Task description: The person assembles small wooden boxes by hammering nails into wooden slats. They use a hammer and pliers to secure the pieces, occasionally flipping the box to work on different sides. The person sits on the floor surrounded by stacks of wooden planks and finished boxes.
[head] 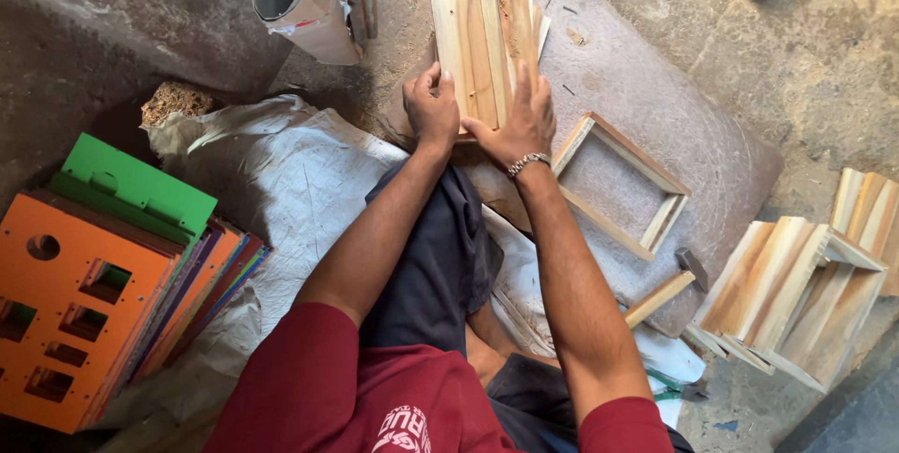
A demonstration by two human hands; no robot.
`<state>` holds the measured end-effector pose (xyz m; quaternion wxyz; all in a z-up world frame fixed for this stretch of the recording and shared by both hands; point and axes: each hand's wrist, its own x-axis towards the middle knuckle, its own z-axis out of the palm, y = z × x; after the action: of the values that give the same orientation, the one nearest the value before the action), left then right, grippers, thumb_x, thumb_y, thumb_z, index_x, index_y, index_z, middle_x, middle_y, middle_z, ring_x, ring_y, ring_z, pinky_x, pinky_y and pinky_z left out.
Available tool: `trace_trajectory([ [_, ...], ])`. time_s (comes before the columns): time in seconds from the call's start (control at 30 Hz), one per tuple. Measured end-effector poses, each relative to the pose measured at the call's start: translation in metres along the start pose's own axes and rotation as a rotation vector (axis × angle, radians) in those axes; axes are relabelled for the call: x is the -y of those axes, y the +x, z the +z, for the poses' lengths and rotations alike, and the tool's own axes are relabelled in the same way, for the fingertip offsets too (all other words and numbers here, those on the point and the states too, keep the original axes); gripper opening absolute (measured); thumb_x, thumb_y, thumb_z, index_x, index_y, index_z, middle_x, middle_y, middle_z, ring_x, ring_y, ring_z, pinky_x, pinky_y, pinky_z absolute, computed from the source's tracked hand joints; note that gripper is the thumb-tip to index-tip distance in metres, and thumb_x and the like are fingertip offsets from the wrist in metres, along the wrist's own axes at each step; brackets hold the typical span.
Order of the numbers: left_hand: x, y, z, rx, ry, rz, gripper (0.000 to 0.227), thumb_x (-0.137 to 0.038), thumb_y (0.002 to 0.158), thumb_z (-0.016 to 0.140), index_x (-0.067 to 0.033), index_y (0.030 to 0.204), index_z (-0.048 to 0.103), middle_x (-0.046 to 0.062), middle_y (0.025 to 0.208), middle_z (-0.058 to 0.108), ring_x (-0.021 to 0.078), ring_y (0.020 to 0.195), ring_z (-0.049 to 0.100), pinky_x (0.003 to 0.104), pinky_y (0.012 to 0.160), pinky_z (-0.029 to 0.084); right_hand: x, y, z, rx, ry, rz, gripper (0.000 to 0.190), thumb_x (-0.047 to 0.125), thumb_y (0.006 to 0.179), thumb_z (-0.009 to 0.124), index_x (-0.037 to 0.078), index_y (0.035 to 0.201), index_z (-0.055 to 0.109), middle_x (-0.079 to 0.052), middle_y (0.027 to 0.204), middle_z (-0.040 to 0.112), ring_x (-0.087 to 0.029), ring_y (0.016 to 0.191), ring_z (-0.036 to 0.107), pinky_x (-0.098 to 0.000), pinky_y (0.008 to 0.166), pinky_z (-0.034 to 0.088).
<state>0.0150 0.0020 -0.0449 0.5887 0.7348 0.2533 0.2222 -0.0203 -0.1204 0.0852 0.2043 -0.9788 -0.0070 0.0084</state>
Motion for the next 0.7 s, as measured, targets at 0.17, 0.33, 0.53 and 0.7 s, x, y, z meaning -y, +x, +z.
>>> trace_trajectory([
  [0.17, -0.002, 0.002, -0.001, 0.009, -0.058, -0.031, 0.026, -0.026, 0.097, 0.068, -0.0068, 0.112, 0.076, 0.008, 0.105, 0.060, 0.0177, 0.093, 0.062, 0.031, 0.084, 0.054, 0.009, 0.019, 0.024, 0.029, -0.057, 0.094, 0.130, 0.065, 0.061, 0.089, 0.031, 0.161, 0.014, -0.036, 0.159, 0.014, -0.059, 0.148, 0.012, -0.0696, 0.117, 0.018],
  [0.33, -0.006, -0.003, -0.003, 0.012, -0.031, -0.030, 0.023, -0.027, 0.097, 0.070, -0.0093, 0.109, 0.078, 0.007, 0.104, 0.059, 0.0177, 0.091, 0.061, 0.031, 0.083, 0.053, 0.013, 0.030, 0.025, 0.128, -0.104, 0.199, 0.131, 0.074, 0.058, 0.084, 0.033, 0.161, 0.013, -0.037, 0.162, 0.000, -0.061, 0.149, -0.001, -0.0728, 0.117, 0.010],
  [0.53, -0.014, -0.005, -0.008, 0.030, 0.044, -0.013, 0.024, -0.030, 0.096, 0.070, -0.0118, 0.108, 0.080, 0.008, 0.106, 0.058, 0.0200, 0.100, 0.058, 0.033, 0.090, 0.049, 0.027, 0.031, 0.002, 0.192, -0.171, 0.240, 0.128, 0.077, 0.056, 0.082, 0.034, 0.160, 0.021, -0.034, 0.162, 0.007, -0.056, 0.148, 0.013, -0.0706, 0.116, 0.016],
  [0.7, -0.038, -0.003, -0.019, 0.059, 0.133, 0.058, 0.021, -0.026, 0.094, 0.073, -0.0131, 0.107, 0.082, 0.008, 0.104, 0.057, 0.0228, 0.105, 0.053, 0.035, 0.096, 0.043, 0.032, 0.031, -0.015, 0.161, -0.252, 0.230, 0.127, 0.080, 0.055, 0.083, 0.034, 0.159, 0.025, -0.031, 0.158, 0.015, -0.054, 0.140, 0.027, -0.0669, 0.111, 0.025],
])
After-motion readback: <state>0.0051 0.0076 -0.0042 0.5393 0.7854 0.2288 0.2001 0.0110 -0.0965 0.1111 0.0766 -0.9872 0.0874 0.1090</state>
